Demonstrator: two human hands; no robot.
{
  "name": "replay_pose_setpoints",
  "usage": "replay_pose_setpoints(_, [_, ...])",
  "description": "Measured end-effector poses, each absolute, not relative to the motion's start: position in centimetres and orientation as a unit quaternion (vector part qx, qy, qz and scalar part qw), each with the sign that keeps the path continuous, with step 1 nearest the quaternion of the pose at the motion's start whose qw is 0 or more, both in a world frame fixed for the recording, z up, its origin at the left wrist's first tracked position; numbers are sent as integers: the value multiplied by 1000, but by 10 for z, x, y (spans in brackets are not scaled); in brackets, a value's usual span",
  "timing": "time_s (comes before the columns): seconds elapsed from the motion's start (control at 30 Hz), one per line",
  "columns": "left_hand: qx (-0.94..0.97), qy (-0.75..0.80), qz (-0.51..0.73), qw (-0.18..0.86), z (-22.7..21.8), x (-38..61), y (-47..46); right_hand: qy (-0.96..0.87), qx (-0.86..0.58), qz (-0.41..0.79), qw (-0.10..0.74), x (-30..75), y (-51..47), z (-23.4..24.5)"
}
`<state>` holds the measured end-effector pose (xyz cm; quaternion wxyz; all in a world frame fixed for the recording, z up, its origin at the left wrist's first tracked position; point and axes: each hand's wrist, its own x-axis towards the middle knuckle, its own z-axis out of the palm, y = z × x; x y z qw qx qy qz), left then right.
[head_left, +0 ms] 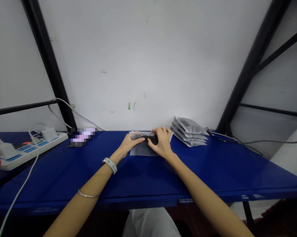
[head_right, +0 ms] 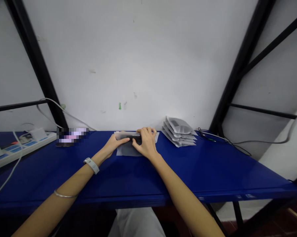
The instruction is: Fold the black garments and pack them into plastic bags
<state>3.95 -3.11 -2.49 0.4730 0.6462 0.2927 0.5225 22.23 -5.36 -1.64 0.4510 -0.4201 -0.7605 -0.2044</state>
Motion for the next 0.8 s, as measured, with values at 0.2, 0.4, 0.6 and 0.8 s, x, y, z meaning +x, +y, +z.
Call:
replay_pose_setpoints(0.2, [660, 296, 511, 464, -25, 39, -31, -763, -414, -202, 453, 221, -53, -17])
replay_pose_setpoints(0.4, [670, 296, 512, 448, -26, 39, -30, -767, -412, -197, 451, 222, -50, -19])
replay_pose_setpoints(0.6, [671, 301, 509, 447, -26, 39, -30, -777, -400, -175, 454, 224, -48, -20])
replay_pose_setpoints(0.8, [674, 305, 513, 434, -27, 38, -29, -781, -404, -171, 443, 224, -49, -19])
